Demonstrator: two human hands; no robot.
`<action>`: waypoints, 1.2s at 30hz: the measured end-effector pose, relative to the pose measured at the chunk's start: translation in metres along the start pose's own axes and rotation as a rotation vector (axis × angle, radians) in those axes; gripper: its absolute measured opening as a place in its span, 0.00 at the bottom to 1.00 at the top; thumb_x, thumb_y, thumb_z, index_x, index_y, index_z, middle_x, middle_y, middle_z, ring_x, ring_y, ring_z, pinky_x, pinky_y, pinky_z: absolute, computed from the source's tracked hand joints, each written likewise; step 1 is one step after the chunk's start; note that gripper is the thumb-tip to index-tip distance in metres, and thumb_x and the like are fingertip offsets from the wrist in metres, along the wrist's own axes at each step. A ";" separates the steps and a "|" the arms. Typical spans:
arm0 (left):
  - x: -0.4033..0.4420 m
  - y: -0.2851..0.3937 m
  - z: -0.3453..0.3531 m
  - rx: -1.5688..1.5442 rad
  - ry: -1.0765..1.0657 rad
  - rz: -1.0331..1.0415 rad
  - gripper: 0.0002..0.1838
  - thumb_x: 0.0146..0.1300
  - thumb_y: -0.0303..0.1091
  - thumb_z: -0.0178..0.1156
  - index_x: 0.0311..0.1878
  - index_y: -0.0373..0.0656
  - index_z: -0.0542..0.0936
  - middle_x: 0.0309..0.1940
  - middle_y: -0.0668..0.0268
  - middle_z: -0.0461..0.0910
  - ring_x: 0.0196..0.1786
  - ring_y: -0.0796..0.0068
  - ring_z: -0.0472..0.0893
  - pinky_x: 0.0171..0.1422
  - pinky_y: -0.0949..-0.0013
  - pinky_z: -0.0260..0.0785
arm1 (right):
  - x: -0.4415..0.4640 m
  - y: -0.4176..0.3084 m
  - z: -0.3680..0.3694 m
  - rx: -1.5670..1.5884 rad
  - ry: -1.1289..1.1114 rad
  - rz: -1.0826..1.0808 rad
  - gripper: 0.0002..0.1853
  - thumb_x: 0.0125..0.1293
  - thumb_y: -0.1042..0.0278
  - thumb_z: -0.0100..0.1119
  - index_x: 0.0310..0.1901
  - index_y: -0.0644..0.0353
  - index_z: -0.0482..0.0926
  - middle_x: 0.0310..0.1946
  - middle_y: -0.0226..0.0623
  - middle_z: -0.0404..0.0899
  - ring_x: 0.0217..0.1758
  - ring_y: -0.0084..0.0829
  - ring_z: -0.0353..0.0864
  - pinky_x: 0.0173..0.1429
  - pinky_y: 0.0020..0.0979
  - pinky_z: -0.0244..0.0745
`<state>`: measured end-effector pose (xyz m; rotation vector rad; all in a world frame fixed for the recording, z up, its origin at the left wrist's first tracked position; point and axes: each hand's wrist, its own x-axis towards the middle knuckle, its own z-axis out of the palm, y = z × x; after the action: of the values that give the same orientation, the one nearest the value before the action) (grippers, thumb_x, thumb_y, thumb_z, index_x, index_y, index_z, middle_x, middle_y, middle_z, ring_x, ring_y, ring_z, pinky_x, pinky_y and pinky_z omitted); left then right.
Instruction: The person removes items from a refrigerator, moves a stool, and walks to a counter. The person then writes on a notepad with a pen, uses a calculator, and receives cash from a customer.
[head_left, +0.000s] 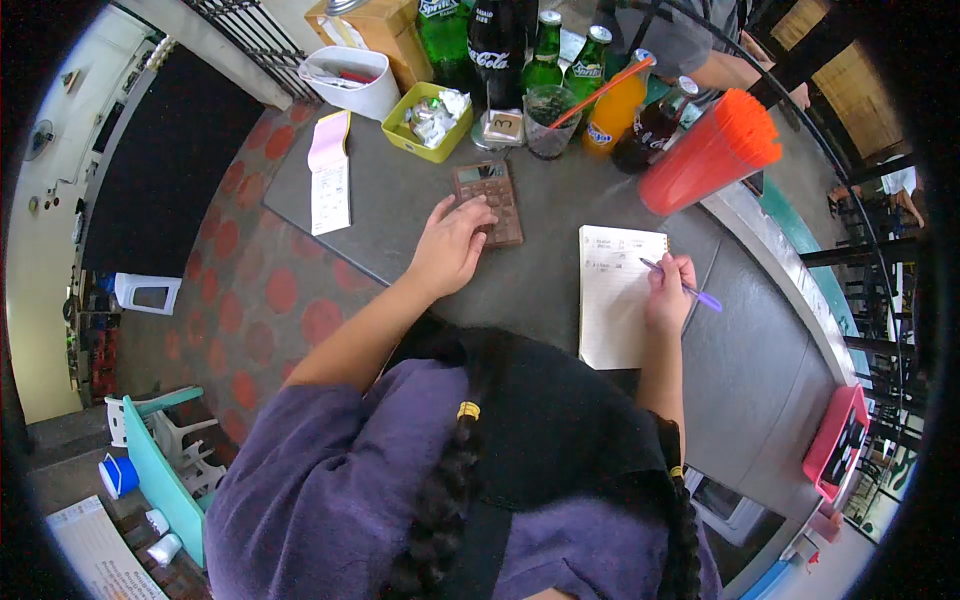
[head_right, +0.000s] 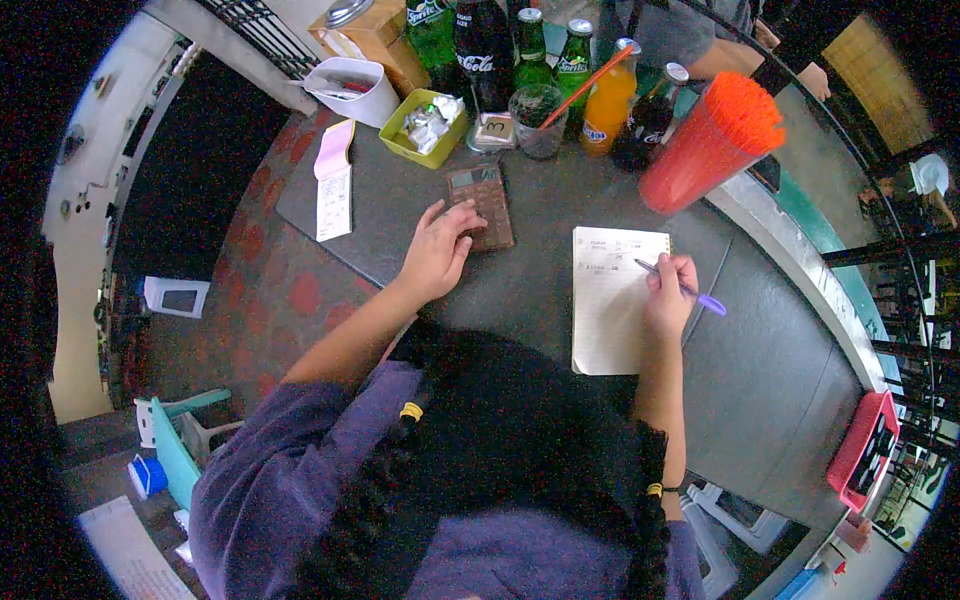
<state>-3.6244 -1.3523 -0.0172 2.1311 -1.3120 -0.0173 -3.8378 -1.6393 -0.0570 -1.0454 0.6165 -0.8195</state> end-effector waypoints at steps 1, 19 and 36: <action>0.000 0.001 0.001 -0.007 0.007 0.009 0.16 0.63 0.26 0.51 0.55 0.45 0.72 0.56 0.59 0.77 0.68 0.58 0.70 0.76 0.44 0.49 | 0.000 0.000 -0.001 0.000 -0.009 -0.001 0.11 0.67 0.73 0.59 0.28 0.53 0.69 0.22 0.22 0.67 0.23 0.15 0.62 0.27 0.19 0.55; -0.020 0.019 0.000 -0.060 0.148 0.004 0.14 0.59 0.27 0.59 0.48 0.40 0.70 0.48 0.52 0.75 0.55 0.50 0.73 0.68 0.47 0.59 | 0.001 0.000 0.004 -0.110 0.006 -0.031 0.09 0.70 0.71 0.58 0.31 0.57 0.70 0.23 0.25 0.70 0.25 0.16 0.66 0.29 0.21 0.60; -0.044 -0.011 0.010 -0.217 0.400 -0.353 0.12 0.57 0.26 0.69 0.32 0.37 0.72 0.29 0.63 0.72 0.28 0.72 0.71 0.35 0.71 0.67 | 0.007 0.006 0.000 -0.570 -0.157 -0.288 0.16 0.59 0.81 0.60 0.20 0.58 0.65 0.19 0.23 0.67 0.25 0.15 0.63 0.32 0.23 0.58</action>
<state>-3.6413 -1.3184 -0.0440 2.0194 -0.6670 0.1095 -3.8318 -1.6438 -0.0630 -1.7328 0.5853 -0.8168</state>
